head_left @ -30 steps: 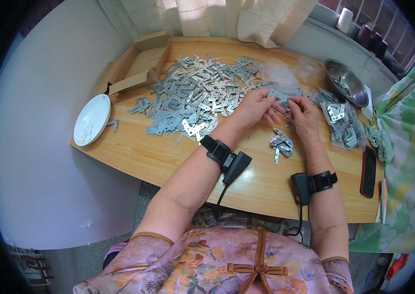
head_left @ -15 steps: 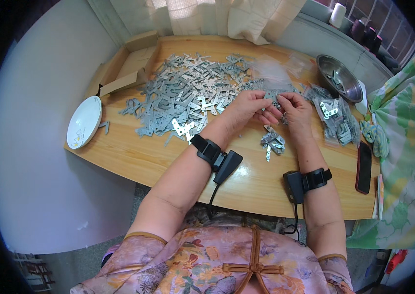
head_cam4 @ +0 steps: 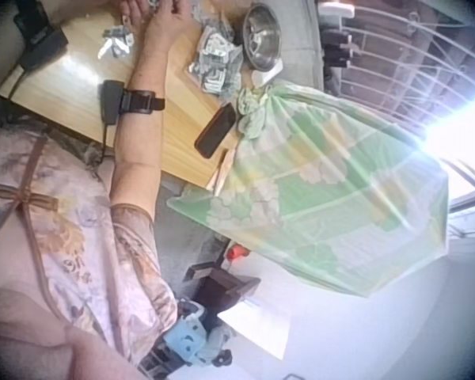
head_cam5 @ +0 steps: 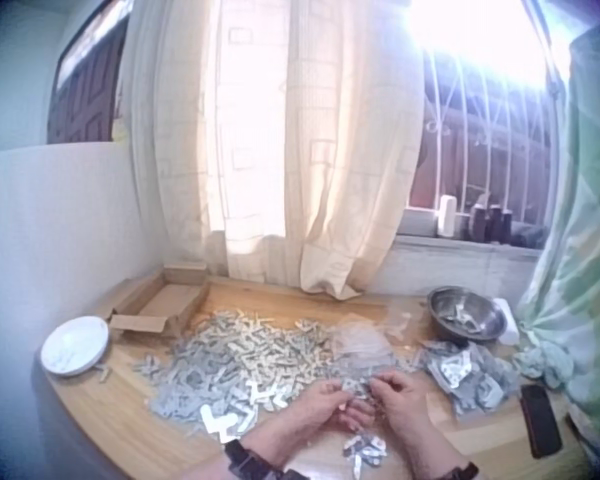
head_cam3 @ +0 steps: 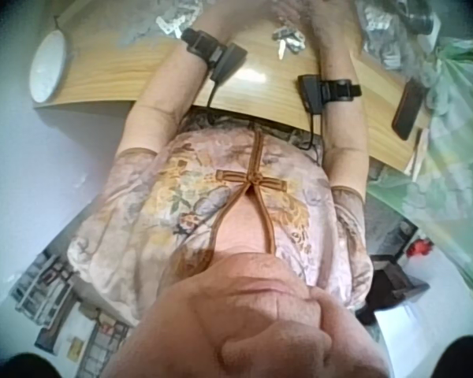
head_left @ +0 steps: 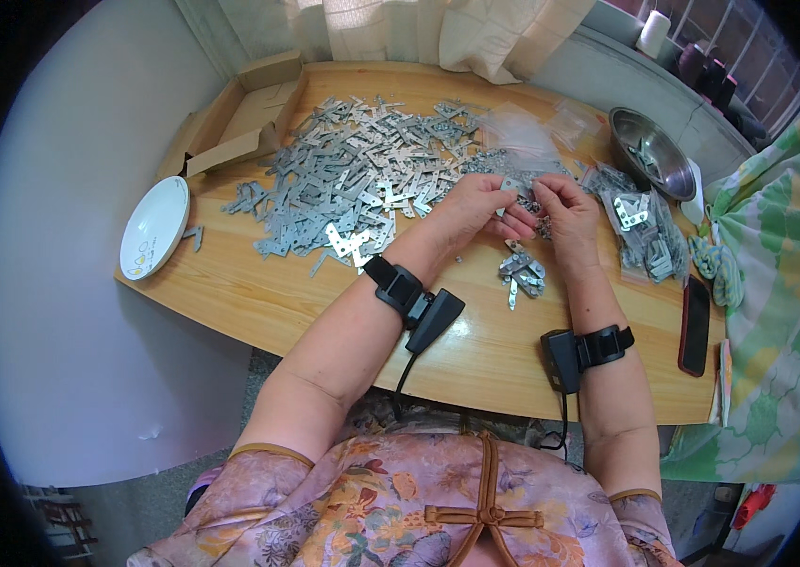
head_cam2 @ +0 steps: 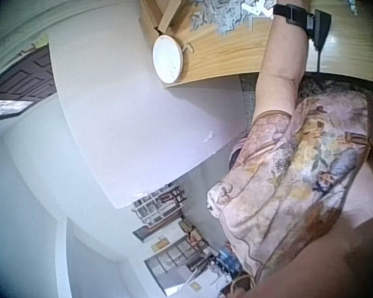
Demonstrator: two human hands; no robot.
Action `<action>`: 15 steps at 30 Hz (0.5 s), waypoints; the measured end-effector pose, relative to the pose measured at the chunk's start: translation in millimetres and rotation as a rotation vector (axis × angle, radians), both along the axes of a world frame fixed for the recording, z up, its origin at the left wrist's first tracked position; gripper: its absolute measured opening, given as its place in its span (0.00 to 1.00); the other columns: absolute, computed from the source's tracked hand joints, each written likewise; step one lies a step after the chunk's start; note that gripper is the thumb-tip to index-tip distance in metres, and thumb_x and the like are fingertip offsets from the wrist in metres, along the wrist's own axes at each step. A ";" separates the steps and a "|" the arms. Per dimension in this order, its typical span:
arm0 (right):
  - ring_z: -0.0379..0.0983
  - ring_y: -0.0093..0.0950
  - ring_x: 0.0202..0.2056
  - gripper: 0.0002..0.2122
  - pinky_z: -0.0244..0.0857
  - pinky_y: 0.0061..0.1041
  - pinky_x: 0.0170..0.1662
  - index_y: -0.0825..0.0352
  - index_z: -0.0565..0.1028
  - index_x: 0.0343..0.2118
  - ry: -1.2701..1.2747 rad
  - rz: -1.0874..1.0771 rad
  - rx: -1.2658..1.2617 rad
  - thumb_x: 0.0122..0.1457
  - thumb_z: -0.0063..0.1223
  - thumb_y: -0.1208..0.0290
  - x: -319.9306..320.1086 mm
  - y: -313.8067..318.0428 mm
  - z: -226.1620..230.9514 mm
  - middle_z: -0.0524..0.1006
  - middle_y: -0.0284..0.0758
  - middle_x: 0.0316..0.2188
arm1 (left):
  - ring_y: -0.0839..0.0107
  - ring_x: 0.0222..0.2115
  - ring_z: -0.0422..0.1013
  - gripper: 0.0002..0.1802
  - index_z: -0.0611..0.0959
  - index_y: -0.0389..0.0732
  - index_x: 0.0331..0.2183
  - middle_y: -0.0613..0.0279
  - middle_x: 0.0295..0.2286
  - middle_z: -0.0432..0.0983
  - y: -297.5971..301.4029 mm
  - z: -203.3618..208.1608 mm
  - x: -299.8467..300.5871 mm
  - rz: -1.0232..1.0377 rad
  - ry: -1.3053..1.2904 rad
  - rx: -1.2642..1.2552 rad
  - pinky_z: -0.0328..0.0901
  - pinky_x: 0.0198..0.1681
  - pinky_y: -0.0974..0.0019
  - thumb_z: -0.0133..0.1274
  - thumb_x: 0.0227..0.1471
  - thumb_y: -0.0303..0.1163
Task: The person is sorting and counting small metal L-shaped brackets on a desk.
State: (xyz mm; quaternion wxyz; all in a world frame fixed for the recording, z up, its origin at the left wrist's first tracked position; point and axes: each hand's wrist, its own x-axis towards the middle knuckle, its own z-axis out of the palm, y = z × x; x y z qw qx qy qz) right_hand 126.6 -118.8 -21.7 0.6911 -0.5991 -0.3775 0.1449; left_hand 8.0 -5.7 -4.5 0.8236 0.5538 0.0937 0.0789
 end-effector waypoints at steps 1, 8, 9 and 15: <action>0.65 0.15 0.26 0.04 0.59 0.13 0.28 0.69 0.75 0.28 0.000 0.000 0.001 0.49 0.53 0.76 0.4 -0.8 1.0 0.71 0.26 0.24 | 0.67 0.26 0.73 0.12 0.70 0.33 0.36 0.51 0.26 0.74 0.3 -0.2 0.5 -0.016 -0.027 -0.034 0.69 0.25 0.75 0.39 0.54 0.32; 0.64 0.15 0.24 0.05 0.59 0.12 0.28 0.68 0.75 0.29 0.102 0.109 -0.027 0.50 0.52 0.74 -5.7 -3.7 9.0 0.72 0.26 0.24 | 0.66 0.26 0.74 0.12 0.70 0.33 0.36 0.49 0.27 0.74 1.9 -3.7 0.1 -0.067 -0.079 -0.150 0.70 0.26 0.75 0.40 0.54 0.32; 0.64 0.15 0.24 0.05 0.58 0.12 0.28 0.69 0.75 0.29 0.114 0.112 -0.027 0.50 0.52 0.74 -6.2 -4.0 9.7 0.72 0.27 0.24 | 0.66 0.26 0.74 0.12 0.70 0.32 0.36 0.49 0.27 0.74 1.6 -3.3 -0.2 -0.080 -0.079 -0.192 0.70 0.26 0.75 0.40 0.54 0.32; 0.64 0.15 0.25 0.06 0.59 0.13 0.28 0.70 0.75 0.30 0.168 0.141 -0.072 0.50 0.51 0.74 -4.2 -3.4 8.4 0.72 0.27 0.24 | 0.66 0.26 0.74 0.13 0.70 0.31 0.37 0.49 0.28 0.74 2.1 -1.5 0.8 -0.093 -0.025 -0.227 0.71 0.28 0.74 0.40 0.53 0.31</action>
